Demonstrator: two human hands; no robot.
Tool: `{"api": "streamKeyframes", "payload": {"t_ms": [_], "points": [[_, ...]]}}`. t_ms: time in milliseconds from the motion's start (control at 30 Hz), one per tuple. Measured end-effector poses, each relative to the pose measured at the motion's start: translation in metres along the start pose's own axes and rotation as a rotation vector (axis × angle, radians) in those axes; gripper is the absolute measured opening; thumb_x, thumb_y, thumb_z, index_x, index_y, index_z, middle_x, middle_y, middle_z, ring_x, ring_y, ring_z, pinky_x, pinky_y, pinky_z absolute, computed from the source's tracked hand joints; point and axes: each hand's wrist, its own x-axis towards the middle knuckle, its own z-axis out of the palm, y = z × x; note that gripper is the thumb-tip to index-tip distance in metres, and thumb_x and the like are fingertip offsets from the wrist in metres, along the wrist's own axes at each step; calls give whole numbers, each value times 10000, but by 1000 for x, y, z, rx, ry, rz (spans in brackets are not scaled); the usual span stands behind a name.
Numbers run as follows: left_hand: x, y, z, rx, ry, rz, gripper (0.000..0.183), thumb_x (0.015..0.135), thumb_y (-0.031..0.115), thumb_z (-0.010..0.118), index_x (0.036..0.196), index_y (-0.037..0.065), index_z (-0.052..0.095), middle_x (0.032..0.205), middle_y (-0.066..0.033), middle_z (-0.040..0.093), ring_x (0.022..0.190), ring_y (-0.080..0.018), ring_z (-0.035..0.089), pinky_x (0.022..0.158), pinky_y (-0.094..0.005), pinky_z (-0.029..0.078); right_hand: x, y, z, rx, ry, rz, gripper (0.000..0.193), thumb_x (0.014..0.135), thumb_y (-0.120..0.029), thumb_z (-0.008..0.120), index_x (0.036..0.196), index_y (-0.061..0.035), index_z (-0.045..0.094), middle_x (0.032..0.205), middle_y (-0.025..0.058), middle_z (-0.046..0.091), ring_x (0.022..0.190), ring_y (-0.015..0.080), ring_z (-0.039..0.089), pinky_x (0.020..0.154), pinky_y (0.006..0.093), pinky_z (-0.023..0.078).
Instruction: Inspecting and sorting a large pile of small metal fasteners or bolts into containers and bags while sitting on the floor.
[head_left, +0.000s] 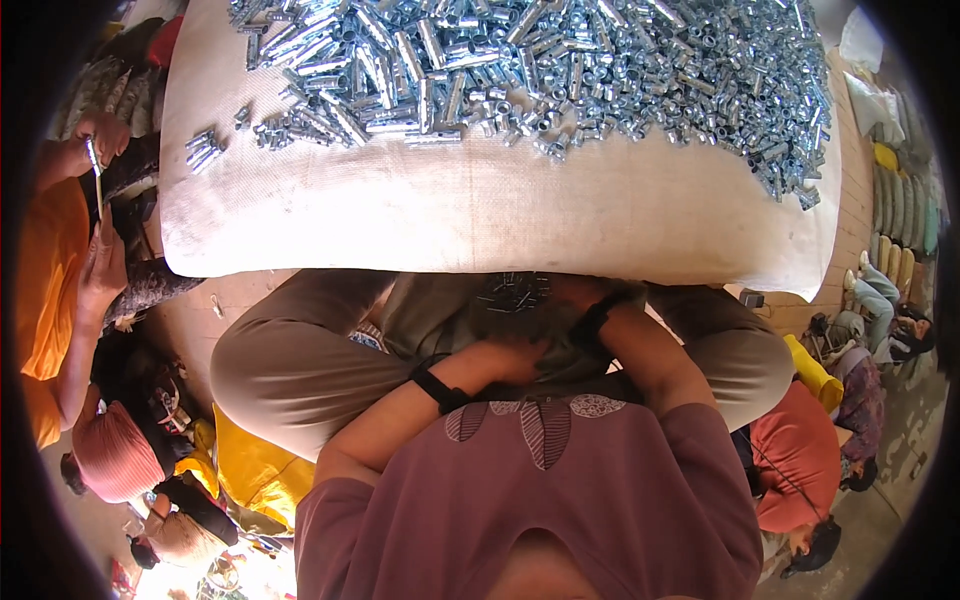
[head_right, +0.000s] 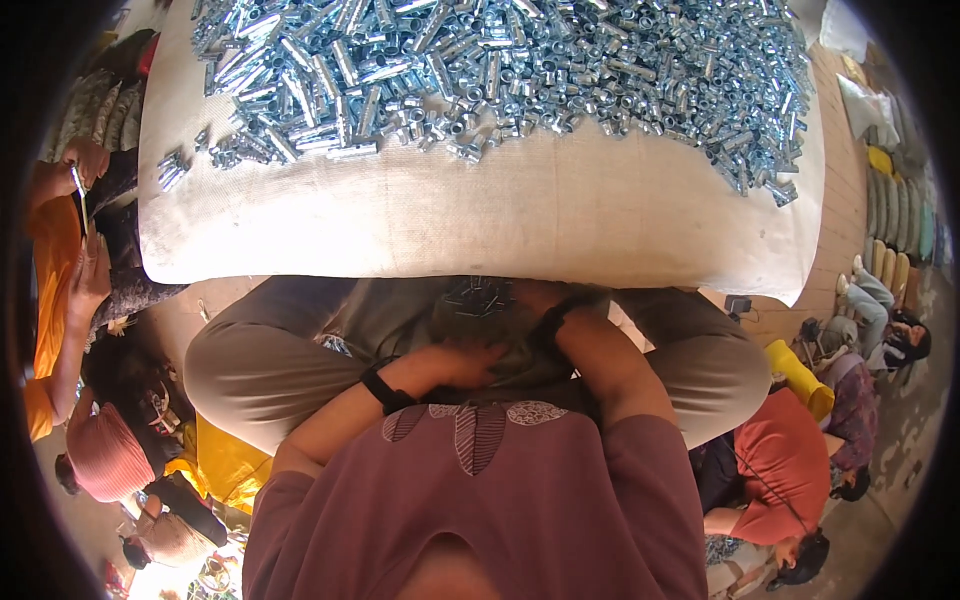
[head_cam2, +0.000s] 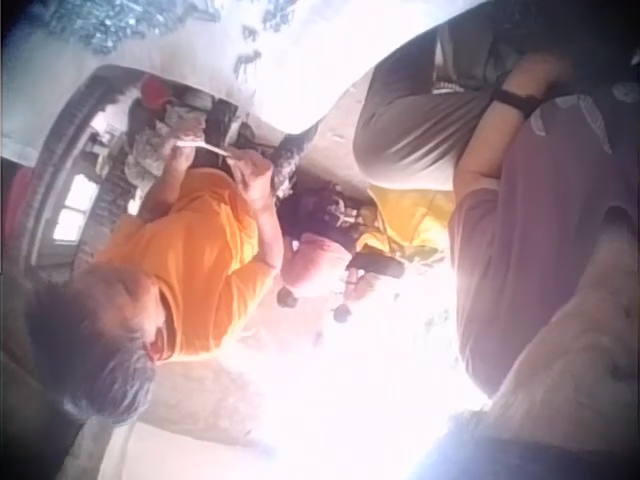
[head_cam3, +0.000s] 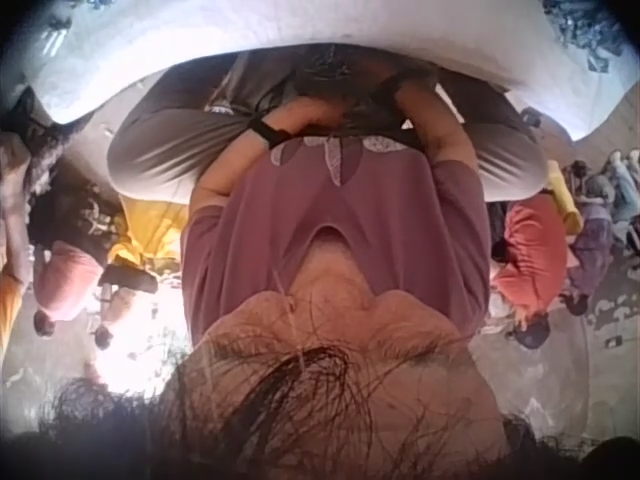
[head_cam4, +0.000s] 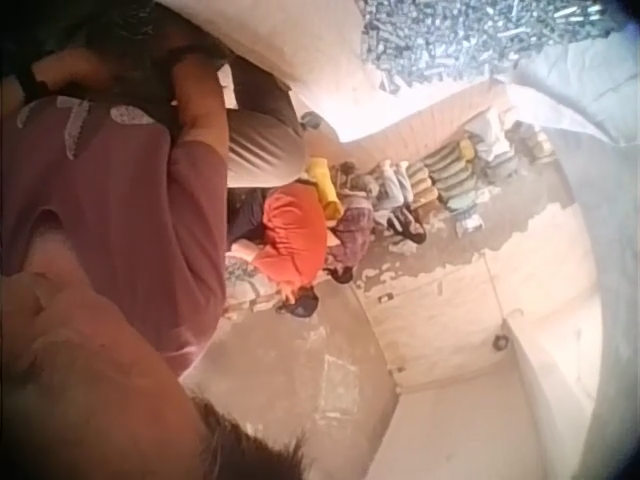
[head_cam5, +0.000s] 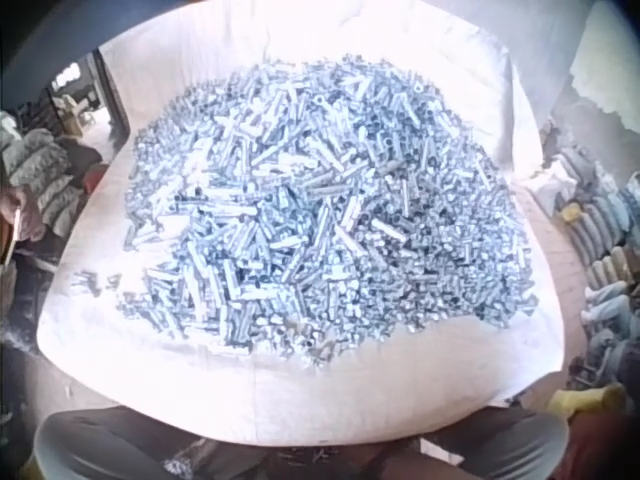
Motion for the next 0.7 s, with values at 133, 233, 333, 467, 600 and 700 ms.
{"api": "streamKeyframes", "payload": {"t_ms": [133,233,333,467,600,700], "points": [[16,-9,3,-83,10,76,649,862,426,492,1410,143,290,1327,-225,440,1212,-374,442,996,-434,368,56,2,-27,-36,-55,25,425,867,-380,484,1086,-45,626,1147,178,591,1074,323,557,929,399,429],[17,-17,6,-107,63,90,634,871,438,481,1399,127,320,1320,-213,458,1218,-350,442,1003,-403,363,62,-7,-45,-57,-105,6,422,863,-378,493,1082,-43,628,1137,180,595,1062,326,562,921,402,433],[16,-16,1,-114,159,89,572,869,421,485,1337,98,419,1264,-213,505,1164,-359,487,964,-420,396,73,-30,-48,-80,-142,6,419,860,-376,502,1077,-41,629,1127,182,599,1050,328,568,914,404,438],[-2,-2,-26,-16,457,-47,406,842,328,550,1139,51,553,1080,-209,591,994,-372,565,843,-454,451,29,-40,-65,-113,-176,15,415,855,-373,514,1071,-38,631,1113,185,604,1034,332,575,904,407,444],[-10,-3,-36,195,1015,-49,294,802,208,590,1040,36,569,970,-185,610,924,-367,580,787,-453,468,9,-58,-80,-150,-215,12,412,850,-371,526,1064,-35,632,1100,188,609,1018,336,583,894,410,450],[-2,-6,-37,286,1133,-21,277,796,179,583,1032,36,576,961,-182,607,932,-359,582,791,-438,473,1,-61,-101,-166,-228,41,410,847,-369,535,1060,-33,633,1090,190,613,1006,339,588,887,413,455]]}}
